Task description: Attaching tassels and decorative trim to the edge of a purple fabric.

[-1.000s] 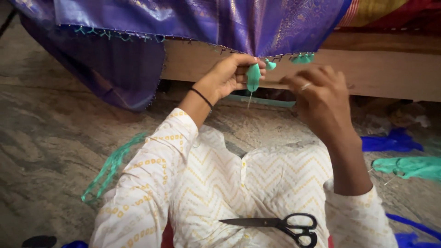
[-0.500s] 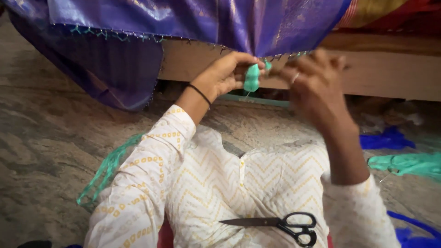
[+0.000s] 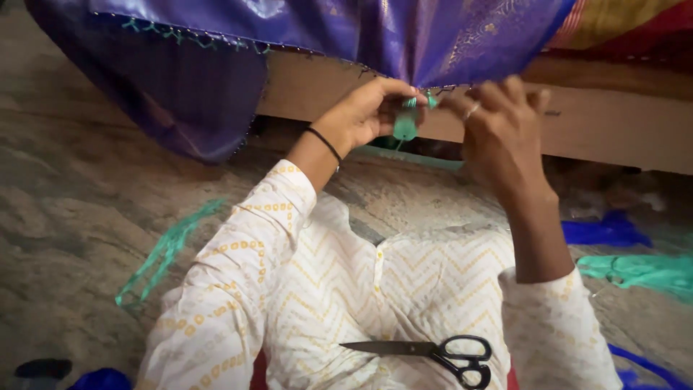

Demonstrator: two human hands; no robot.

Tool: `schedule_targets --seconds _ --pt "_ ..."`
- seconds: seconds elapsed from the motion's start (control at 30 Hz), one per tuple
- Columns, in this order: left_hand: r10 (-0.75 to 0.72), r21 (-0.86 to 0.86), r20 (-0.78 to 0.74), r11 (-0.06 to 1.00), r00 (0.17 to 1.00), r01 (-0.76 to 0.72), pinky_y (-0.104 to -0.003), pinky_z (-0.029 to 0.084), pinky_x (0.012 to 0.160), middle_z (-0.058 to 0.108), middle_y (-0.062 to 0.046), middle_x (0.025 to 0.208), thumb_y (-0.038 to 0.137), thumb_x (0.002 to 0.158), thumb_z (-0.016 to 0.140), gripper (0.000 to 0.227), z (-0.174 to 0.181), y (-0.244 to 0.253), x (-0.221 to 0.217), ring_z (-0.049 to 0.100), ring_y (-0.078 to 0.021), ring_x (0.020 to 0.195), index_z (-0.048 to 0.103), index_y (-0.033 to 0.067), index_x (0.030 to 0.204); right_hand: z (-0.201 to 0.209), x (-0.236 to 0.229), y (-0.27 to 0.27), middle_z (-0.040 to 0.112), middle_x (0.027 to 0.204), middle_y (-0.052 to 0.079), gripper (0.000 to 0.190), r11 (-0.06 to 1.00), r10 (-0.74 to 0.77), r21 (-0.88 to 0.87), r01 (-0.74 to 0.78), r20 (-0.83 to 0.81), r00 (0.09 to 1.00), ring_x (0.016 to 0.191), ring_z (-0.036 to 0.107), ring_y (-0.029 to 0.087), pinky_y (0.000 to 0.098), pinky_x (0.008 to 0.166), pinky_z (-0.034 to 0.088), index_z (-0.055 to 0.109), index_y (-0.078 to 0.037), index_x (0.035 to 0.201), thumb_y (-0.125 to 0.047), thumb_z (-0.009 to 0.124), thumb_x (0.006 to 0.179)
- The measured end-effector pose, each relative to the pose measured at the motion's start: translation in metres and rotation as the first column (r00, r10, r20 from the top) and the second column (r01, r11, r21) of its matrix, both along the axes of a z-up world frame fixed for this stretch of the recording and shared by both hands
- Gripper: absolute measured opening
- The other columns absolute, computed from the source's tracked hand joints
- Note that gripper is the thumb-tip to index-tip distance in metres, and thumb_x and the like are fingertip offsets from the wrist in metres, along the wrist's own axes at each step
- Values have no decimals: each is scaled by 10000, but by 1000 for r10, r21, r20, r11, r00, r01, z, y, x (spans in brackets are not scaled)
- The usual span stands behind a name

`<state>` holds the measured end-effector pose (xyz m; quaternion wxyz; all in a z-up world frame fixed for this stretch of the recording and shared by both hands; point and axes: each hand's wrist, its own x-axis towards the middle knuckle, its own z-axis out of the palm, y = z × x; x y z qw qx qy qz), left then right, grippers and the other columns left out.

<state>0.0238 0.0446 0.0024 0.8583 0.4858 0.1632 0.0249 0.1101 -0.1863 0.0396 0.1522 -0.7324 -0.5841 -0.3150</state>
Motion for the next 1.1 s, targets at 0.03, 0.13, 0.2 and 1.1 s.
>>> schedule_targets --seconds 0.03,0.13,0.2,1.1 --pt "4 5 -1 1000 1000 -4 -385 647 812 793 -144 921 194 854 697 285 0 2 -2 780 -237 837 743 -41 1008 2 -6 -1 684 1036 -25 341 1000 4 5 -4 -1 1000 1037 542 184 376 955 341 802 -225 1206 1 674 985" --pt "15 -4 -24 1000 1000 -15 -380 652 846 795 -148 916 182 853 708 279 0 1 3 781 -244 854 749 -44 1012 9 -11 -9 683 998 -26 363 994 84 -59 -87 -50 995 1016 555 199 401 907 326 816 -229 1163 -2 671 918" --pt "19 43 -59 999 998 -16 -372 644 840 813 -140 902 191 831 680 278 4 1 4 795 -233 854 751 -20 998 11 -12 -9 690 1028 -26 324 991 135 20 -134 -80 988 1033 556 193 406 927 327 807 -216 1133 1 664 940" --pt "-21 642 204 758 979 -118 -310 480 1074 812 -41 1125 319 938 690 328 7 -5 -10 737 -129 1108 797 80 1135 -7 41 -8 672 865 109 364 933 237 354 -65 -741 -628 482 540 23 126 350 352 618 93 1359 -12 563 1016"
